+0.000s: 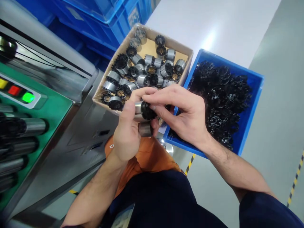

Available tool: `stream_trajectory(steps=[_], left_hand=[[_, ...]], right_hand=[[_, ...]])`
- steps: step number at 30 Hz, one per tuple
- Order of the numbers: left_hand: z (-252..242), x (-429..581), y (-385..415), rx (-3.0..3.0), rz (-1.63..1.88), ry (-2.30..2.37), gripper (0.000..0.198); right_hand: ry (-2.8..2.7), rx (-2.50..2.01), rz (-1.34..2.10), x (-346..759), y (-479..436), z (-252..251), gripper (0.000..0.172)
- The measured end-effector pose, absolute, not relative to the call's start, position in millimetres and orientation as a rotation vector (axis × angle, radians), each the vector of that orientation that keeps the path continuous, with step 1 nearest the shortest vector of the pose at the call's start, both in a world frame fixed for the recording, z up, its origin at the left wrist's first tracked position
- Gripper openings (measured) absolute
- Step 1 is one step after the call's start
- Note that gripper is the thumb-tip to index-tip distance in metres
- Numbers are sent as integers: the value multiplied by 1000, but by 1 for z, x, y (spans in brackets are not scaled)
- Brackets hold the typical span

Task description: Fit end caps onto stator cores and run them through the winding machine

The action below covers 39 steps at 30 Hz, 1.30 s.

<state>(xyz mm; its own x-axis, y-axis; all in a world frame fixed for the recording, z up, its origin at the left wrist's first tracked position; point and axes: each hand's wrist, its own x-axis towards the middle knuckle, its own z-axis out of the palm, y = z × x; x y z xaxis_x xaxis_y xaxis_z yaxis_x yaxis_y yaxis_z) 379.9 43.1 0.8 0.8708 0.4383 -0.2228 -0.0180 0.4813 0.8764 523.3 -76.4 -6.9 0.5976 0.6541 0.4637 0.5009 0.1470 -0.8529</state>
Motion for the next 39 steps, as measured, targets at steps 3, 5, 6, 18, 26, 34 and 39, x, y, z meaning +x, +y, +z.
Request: stream_trajectory(steps=[3, 5, 6, 18, 26, 34, 39], left_hand=[[-1, 380, 41, 1027, 297, 483, 47], [-3, 382, 39, 1031, 303, 486, 47], [-3, 382, 38, 1041, 306, 486, 47], [6, 382, 38, 1132, 211, 461, 56], [-9, 393, 52, 1127, 644, 677, 55], [-3, 387, 42, 1059, 462, 554, 51], [-1, 388, 34, 1028, 399, 477, 49]], right_hand=[[-1016, -1509, 137, 520, -78, -13, 29], [-1013, -1514, 136, 519, -79, -15, 29], [-1011, -1508, 137, 519, -79, -16, 30], [-915, -1467, 301, 523, -93, -8, 26], [-917, -1395, 433, 541, -101, 1, 40], [-831, -1454, 384, 531, -100, -6, 30], [-911, -1408, 328, 529, -95, -5, 20]])
